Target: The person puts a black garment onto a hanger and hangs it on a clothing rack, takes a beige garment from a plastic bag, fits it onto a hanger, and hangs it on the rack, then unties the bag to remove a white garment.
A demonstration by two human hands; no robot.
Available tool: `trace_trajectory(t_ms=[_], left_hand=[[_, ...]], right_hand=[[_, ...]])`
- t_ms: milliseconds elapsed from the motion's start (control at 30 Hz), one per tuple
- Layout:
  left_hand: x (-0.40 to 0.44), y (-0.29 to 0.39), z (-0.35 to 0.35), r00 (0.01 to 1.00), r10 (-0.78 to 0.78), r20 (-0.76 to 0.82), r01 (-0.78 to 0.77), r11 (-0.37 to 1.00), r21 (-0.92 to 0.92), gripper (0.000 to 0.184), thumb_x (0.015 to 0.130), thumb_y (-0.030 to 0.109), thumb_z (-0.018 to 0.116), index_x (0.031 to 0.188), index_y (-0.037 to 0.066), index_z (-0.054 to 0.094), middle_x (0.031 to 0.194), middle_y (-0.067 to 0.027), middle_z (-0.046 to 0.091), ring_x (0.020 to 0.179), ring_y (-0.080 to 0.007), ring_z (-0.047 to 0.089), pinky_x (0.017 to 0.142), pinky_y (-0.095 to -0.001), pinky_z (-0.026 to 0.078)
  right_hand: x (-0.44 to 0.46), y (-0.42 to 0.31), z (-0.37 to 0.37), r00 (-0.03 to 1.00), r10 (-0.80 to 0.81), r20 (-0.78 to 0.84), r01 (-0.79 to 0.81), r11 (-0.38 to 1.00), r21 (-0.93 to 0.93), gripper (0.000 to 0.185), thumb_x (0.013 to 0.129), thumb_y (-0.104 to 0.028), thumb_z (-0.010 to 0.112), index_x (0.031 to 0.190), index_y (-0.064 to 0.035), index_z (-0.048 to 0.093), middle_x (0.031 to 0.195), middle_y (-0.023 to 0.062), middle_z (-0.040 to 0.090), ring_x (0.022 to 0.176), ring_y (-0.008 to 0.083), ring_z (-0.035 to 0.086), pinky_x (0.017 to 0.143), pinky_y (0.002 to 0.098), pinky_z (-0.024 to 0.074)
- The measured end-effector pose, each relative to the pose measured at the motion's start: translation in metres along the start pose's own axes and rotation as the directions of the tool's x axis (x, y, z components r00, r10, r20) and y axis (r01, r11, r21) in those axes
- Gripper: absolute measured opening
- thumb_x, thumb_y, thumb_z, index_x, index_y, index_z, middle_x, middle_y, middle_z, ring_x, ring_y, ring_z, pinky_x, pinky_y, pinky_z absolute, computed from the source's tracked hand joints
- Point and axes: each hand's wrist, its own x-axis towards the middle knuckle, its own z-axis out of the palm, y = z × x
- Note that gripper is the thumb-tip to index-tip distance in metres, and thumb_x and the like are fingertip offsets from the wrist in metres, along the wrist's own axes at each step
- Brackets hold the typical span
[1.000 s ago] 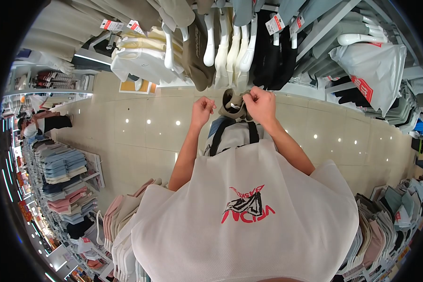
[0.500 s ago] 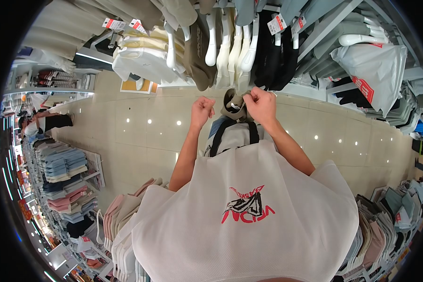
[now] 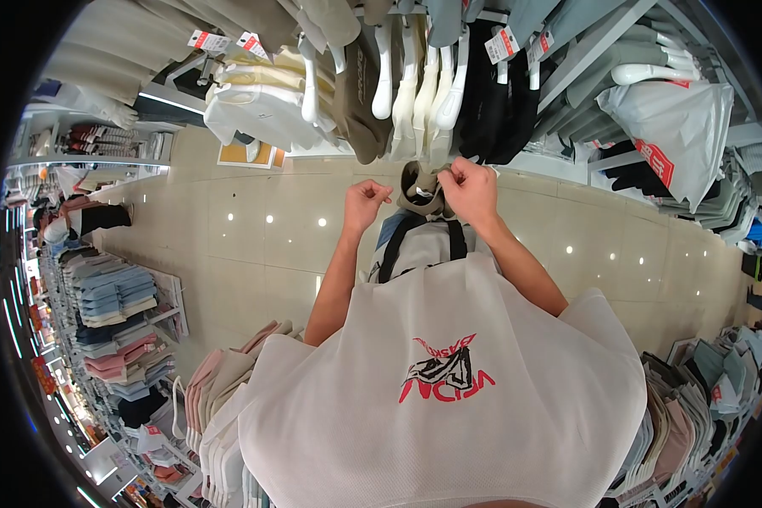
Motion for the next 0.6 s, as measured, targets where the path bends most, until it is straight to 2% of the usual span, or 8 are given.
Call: trace_trajectory(t_ms=[100,300,500,600], left_hand=[[-0.003,0.004,0.002,0.998,0.063,-0.008,-0.063,0.998,-0.011,0.019,0.092,0.013,0.065,0.077,0.001,0.060,0.070,-0.0050,0.066,0.059,-0.0097,0.061,0.057,-0.0232,0.046],[-0.003,0.004,-0.003,1.000,0.020,0.019,-0.019,0.997,-0.068,0.021,0.099,0.017,0.053,0.084,0.002,0.051,0.063,-0.0072,0.063,0.051,-0.0121,0.060,0.046,-0.0232,0.043],[-0.009,0.015,-0.008,0.994,-0.103,0.019,0.105,0.980,-0.168,0.019,0.097,0.016,0.056,0.083,0.003,0.052,0.060,-0.0068,0.062,0.049,-0.0124,0.059,0.046,-0.0233,0.043],[-0.008,0.008,-0.006,0.999,-0.035,0.027,0.039,0.986,-0.160,0.019,0.092,0.011,0.064,0.078,0.000,0.056,0.061,-0.0079,0.063,0.049,-0.0117,0.058,0.047,-0.0231,0.044]], right_hand=[[0.000,-0.003,0.001,1.000,-0.014,0.000,0.014,1.000,0.001,0.024,0.072,-0.015,0.067,0.058,-0.0012,0.053,0.051,0.0145,0.054,0.044,0.0319,0.054,0.046,0.0373,0.0428],[-0.001,-0.002,0.004,1.000,-0.015,0.002,0.015,1.000,0.010,0.024,0.072,-0.015,0.067,0.057,-0.0012,0.053,0.051,0.0148,0.053,0.044,0.0324,0.054,0.045,0.0375,0.0425],[-0.001,-0.003,0.006,0.999,-0.034,0.002,0.034,0.999,-0.003,0.025,0.072,-0.015,0.067,0.057,-0.0012,0.052,0.051,0.0148,0.053,0.045,0.0330,0.054,0.045,0.0382,0.0423],[0.000,-0.006,0.005,0.999,-0.042,0.007,0.042,0.999,0.001,0.025,0.072,-0.015,0.066,0.057,-0.0011,0.052,0.051,0.0149,0.053,0.045,0.0333,0.054,0.045,0.0385,0.0423]])
